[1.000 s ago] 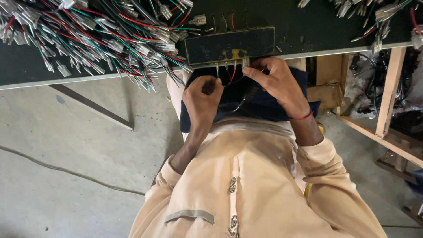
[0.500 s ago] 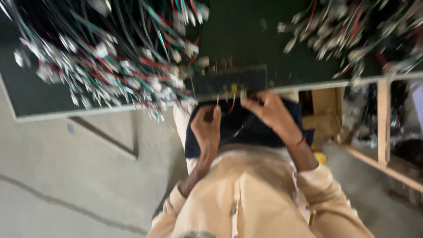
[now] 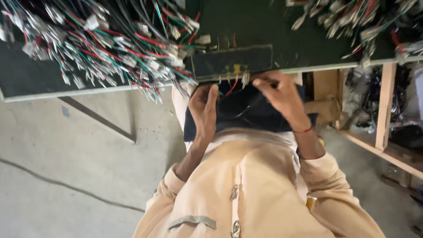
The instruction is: The person sits at a workbench covered with wired connectors and joins wires by hand, twisting wire ends together and fitting them into connector housings. They occasionally use a handheld tool on the wires and place completed connectors back on the bench.
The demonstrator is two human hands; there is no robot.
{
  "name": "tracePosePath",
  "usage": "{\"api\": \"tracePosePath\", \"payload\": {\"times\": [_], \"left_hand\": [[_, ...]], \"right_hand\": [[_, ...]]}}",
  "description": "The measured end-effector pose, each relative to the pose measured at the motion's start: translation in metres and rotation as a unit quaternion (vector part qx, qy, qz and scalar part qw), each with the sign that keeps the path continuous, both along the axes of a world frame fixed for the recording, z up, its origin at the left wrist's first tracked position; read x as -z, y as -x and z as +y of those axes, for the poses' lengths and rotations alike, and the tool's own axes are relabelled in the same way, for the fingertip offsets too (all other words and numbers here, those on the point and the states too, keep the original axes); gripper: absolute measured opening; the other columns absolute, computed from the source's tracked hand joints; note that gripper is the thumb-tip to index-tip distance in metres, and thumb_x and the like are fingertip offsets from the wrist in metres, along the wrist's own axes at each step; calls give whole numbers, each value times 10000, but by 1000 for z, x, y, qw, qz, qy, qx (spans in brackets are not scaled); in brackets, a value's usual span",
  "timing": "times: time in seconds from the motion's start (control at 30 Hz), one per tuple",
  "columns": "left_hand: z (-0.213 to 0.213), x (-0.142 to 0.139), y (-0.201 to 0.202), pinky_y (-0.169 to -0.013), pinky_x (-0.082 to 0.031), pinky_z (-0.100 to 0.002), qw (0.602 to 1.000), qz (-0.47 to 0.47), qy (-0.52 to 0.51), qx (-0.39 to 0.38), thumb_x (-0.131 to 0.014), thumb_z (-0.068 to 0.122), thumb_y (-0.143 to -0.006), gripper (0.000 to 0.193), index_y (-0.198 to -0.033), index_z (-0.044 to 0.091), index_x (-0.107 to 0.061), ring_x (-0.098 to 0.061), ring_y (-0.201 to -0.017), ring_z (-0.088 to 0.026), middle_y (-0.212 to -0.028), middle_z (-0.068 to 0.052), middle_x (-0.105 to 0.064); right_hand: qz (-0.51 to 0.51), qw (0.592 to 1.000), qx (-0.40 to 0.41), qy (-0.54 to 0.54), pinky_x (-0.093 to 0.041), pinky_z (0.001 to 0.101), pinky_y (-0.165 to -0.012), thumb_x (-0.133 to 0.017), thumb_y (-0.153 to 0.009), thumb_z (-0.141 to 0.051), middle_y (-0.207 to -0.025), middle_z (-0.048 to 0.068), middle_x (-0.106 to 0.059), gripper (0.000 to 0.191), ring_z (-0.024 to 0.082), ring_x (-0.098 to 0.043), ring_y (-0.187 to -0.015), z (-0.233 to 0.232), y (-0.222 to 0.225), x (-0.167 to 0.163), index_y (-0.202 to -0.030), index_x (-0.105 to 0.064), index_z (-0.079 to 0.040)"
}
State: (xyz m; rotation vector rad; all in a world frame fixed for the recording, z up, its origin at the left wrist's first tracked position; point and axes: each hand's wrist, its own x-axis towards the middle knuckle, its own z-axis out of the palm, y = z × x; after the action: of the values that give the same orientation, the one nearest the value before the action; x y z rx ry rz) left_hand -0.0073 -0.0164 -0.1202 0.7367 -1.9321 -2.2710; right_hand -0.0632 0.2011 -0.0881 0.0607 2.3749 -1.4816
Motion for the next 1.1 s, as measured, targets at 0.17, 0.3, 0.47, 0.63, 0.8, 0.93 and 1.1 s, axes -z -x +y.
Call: {"api": "tracePosePath", "payload": {"times": [0.17,0.3,0.47,0.63,0.8,0.93,1.1], "left_hand": [[0,-1,1,-659,-406,-227,1000,-4,-22,2,-712,233,-1002,248,-955,-11,-708,-518,-731,-55,-794,21,-623],[0,3,5,-689,-424,-240,998,7,-58,15,-724,228,-1009,257,-967,-26,-706,-532,-748,-69,-802,7,-637],[3,6,4,-726,-462,-237,995,-27,-90,42,-751,234,-971,267,-1000,-30,-724,-574,-777,-76,-832,-1,-670],[10,4,7,-791,-491,-228,994,-12,-87,63,-709,257,-995,290,-1077,-21,-709,-600,-839,-61,-917,6,-697],[8,-23,-7,-716,-420,-245,992,-18,112,47,-630,220,-1089,256,-1139,-14,-718,-492,-808,-86,-909,1,-619],[35,-57,-44,-964,-478,-395,960,168,209,82,-621,138,-1077,193,-1242,41,-592,-622,-1126,-274,-1225,-118,-672],[122,-78,-35,-1159,-417,-509,768,351,386,372,-673,141,-881,662,-1503,77,-456,-587,-1284,-433,-1408,-282,-565]], "right_hand": [[-45,997,-37,-52,-448,243,-494,-718,-967,-267,-764,34,-661,301,77,-565,-547,30,-7,-26,-1187,-753,-64],[-128,987,-46,-80,-461,222,-479,-688,-962,-257,-787,10,-707,265,64,-617,-546,66,-20,-48,-1156,-761,-93],[-140,988,66,-32,-413,191,-518,-663,-1010,-211,-840,-7,-704,222,45,-575,-621,103,-52,-61,-1125,-771,-56],[-91,982,157,54,-358,190,-530,-643,-1095,-185,-770,25,-649,221,44,-504,-611,120,-73,-58,-1143,-762,-4],[-58,967,220,112,-409,195,-546,-640,-1105,-172,-816,10,-660,211,38,-494,-612,128,-84,-56,-1122,-740,13],[-85,961,252,79,-355,187,-523,-634,-1109,-175,-771,-3,-600,216,46,-496,-606,131,-95,-63,-1149,-744,6],[-80,960,261,66,-372,202,-514,-647,-1088,-161,-791,3,-633,185,53,-544,-620,121,-95,-69,-1141,-715,3]]}}
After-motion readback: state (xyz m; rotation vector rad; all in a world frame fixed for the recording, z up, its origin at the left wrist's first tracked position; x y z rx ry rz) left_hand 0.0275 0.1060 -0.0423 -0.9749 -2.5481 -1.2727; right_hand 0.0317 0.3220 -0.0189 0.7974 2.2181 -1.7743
